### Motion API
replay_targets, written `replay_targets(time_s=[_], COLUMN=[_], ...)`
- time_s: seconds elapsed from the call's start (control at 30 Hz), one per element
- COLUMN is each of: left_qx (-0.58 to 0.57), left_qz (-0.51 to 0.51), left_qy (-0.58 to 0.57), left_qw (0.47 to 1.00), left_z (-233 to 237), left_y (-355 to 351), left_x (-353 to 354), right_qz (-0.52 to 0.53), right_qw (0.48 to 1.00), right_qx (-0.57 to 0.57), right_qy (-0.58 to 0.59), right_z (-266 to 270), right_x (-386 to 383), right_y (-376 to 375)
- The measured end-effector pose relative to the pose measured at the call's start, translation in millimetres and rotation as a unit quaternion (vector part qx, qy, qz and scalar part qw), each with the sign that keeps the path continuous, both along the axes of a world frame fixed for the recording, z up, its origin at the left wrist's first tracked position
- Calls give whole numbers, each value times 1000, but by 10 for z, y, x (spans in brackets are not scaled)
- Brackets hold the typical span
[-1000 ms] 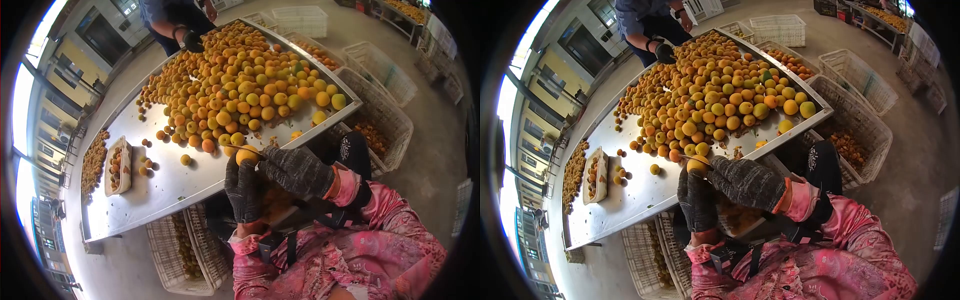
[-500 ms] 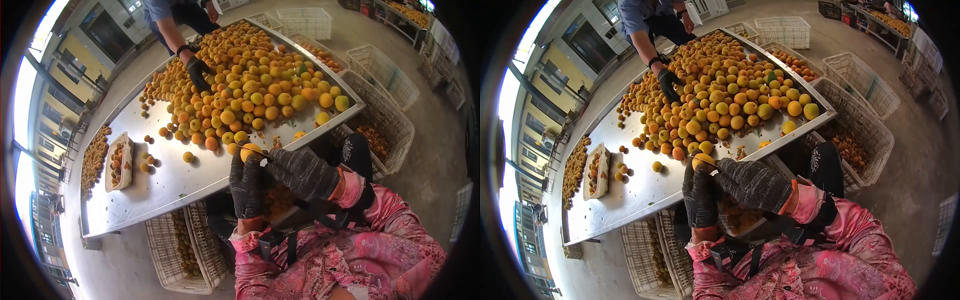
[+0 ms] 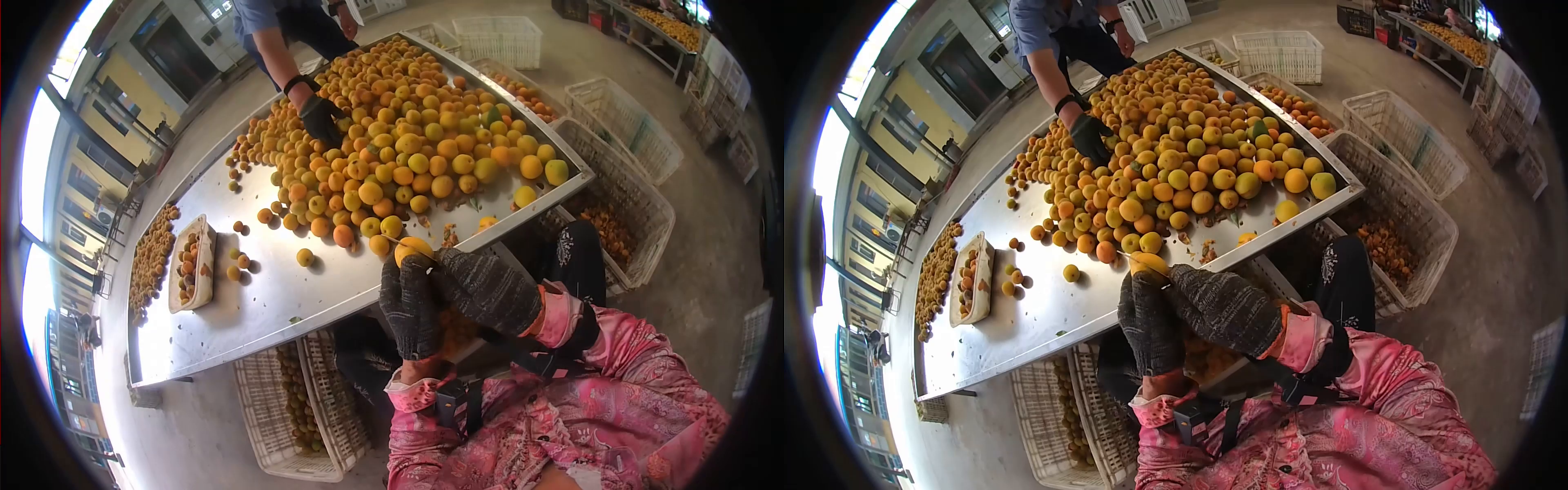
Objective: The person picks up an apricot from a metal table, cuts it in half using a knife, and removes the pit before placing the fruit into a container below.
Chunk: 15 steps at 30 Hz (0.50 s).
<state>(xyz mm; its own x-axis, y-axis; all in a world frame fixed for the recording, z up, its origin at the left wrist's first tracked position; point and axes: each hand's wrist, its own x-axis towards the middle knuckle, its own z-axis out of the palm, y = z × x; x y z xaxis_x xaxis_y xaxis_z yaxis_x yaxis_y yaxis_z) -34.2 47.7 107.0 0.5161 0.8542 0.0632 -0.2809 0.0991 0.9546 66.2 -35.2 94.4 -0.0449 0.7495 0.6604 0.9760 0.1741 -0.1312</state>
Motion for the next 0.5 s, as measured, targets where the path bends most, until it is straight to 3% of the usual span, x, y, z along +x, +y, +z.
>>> replay_targets(time_s=[0.1,0.17,0.2,0.27,0.37,0.43,0.5], left_qx=[13,49,71,93,121,92,73], left_qz=[6,3,4,2,8,-45,-18], left_qy=[18,28,41,54,46,71,44], left_qw=[1000,998,997,994,992,992,996], left_z=[-103,-88,-48,-37,-46,41,-56], left_y=[48,70,69,85,94,85,50], left_x=[-4,-20,-37,-52,-94,-114,-41], right_qz=[-37,-12,-10,105,147,92,37], right_qw=[999,987,987,994,988,995,999], right_qx=[32,-33,-33,5,10,-10,-32], right_qy=[13,159,159,-9,-38,-25,-10], right_z=[-33,-12,-17,-50,-32,-62,-37], right_x=[-66,-49,15,225,356,240,78], right_y=[5,17,34,76,109,79,39])
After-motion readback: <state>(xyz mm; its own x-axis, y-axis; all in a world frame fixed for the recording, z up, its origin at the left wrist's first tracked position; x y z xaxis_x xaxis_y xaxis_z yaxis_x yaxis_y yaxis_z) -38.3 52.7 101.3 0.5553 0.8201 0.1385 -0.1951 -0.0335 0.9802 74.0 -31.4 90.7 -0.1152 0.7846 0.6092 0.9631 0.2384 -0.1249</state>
